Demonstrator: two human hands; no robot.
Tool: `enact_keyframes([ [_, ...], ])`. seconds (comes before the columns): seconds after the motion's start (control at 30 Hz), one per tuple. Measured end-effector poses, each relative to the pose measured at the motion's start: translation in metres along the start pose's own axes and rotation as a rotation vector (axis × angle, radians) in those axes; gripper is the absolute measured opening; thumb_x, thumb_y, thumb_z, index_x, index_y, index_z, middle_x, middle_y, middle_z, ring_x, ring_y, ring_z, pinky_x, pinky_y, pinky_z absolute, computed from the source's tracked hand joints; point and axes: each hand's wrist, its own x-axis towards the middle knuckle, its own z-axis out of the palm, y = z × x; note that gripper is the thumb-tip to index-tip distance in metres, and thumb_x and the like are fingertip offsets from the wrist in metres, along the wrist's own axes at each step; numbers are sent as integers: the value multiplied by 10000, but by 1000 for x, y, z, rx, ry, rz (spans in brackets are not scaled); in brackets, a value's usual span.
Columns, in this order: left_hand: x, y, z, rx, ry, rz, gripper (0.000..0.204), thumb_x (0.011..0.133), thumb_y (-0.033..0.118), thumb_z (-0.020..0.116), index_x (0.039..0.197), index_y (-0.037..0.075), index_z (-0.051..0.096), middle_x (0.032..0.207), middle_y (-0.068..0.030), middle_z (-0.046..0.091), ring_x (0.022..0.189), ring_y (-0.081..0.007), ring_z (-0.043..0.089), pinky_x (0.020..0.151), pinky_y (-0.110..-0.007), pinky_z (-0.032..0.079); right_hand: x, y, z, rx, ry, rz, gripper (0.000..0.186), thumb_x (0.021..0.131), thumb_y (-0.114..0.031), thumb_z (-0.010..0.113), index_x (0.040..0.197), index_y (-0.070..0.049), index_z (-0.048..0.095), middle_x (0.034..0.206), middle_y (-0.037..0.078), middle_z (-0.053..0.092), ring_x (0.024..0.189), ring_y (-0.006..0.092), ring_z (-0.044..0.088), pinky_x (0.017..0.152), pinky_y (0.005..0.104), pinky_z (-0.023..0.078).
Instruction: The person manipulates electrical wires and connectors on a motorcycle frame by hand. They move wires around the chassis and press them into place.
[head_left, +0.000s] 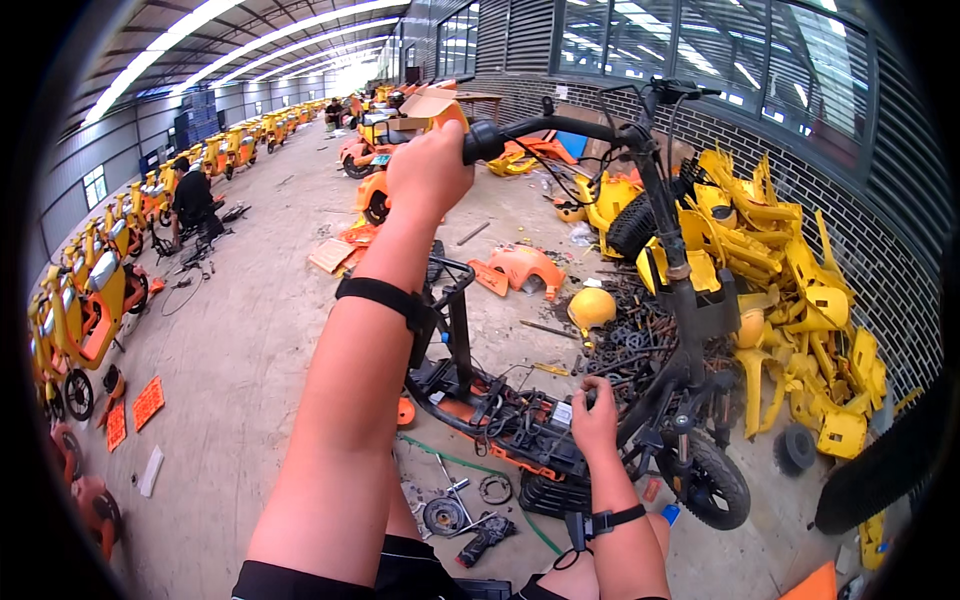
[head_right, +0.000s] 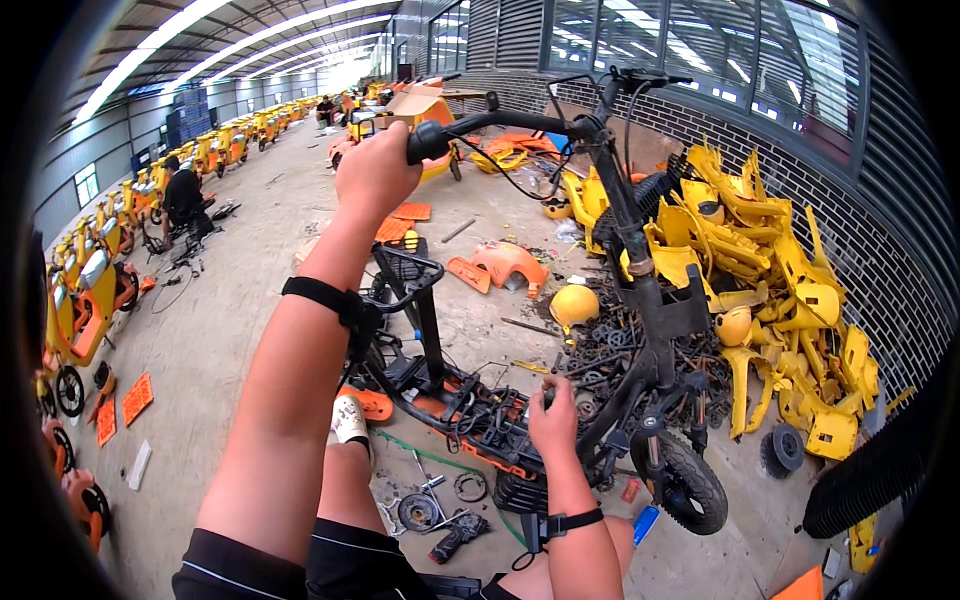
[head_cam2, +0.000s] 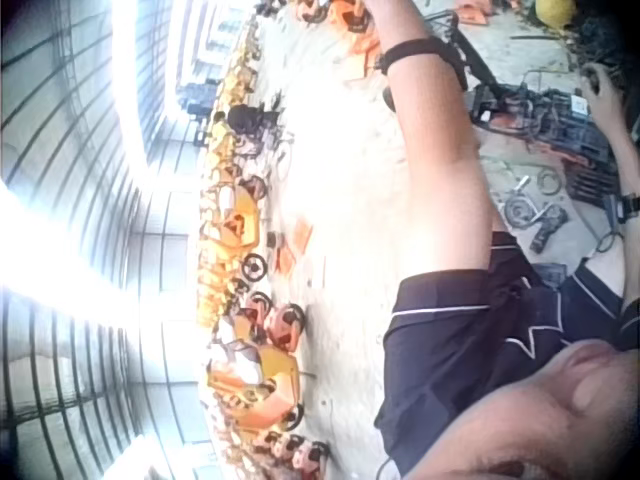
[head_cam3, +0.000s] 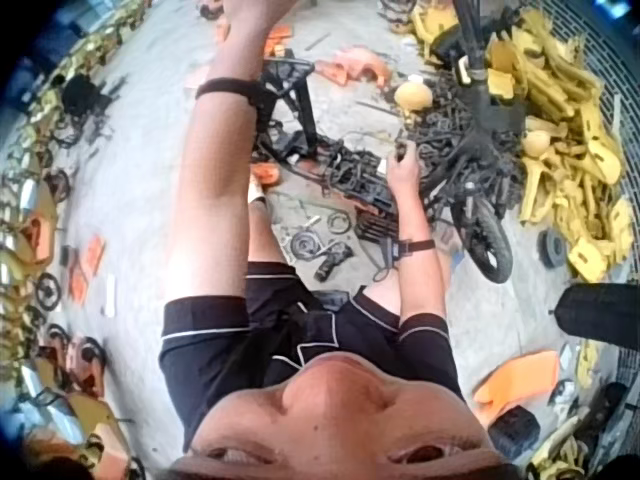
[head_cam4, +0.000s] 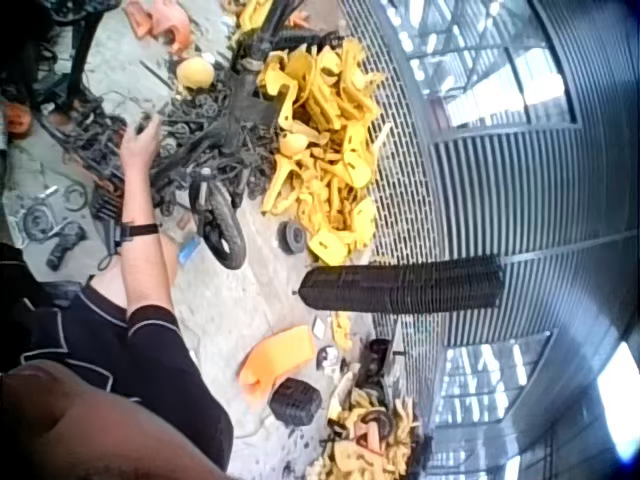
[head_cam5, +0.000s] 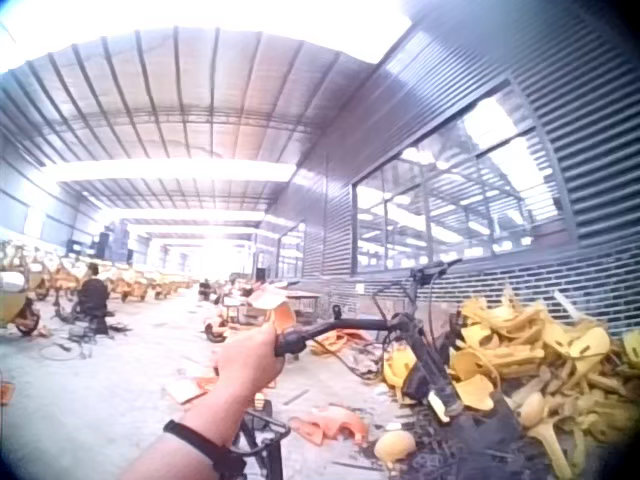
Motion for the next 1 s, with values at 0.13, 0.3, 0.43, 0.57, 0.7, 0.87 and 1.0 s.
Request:
enact_keyframes([
  [0.13,-1,-2,-2,7,13,-9,238,796,217,756,956,99,624,862,-108,731,821,-340,726,712,-468,565,-3,-11,-12,-174,-36,-35,333,975,-191,632,1252,-22,558,1168,212,630,1151,420,571,997,493,452],
  [0.3,-1,-2,-1,-13,32,7,222,779,203,750,940,95,642,834,-110,732,796,-329,727,714,-457,563,3,3,-26,-260,-130,-44,338,957,-161,642,1250,-19,549,1272,226,531,1214,429,484,1060,507,399],
  [0.43,-1,-2,0,31,9,-11,244,787,224,747,965,100,634,849,-101,734,805,-331,731,696,-461,567,2,-7,-30,-171,-210,27,424,991,-153,631,1363,-32,469,1347,237,476,1274,446,484,1071,516,410],
  [0.57,0,-4,0,23,18,-1,250,791,238,743,974,104,638,865,-107,739,811,-329,734,703,-457,571,2,-6,-26,-149,-142,-53,512,970,-119,670,1404,-16,419,1380,256,477,1260,451,524,1047,500,445],
  [0.7,-3,-3,1,29,0,-15,225,795,225,739,957,103,641,861,-110,740,816,-329,733,716,-456,567,2,-15,-18,-129,-149,-37,463,940,-113,704,1336,-13,486,1278,244,567,1189,454,577,1003,469,478],
  [0.87,-3,0,-5,-5,21,23,175,795,182,728,924,101,641,839,-113,732,832,-329,727,744,-446,556,-4,-29,-17,-153,-167,-15,356,946,-76,673,1285,-38,571,1231,231,611,1183,443,590,991,478,481],
  [1.0,-1,-4,-6,-19,9,7,189,783,177,742,921,103,637,829,-104,725,820,-329,727,746,-442,552,-13,-47,-20,-364,-97,-96,398,935,-38,659,1329,-61,603,1274,204,567,1229,421,524,1053,481,429],
])
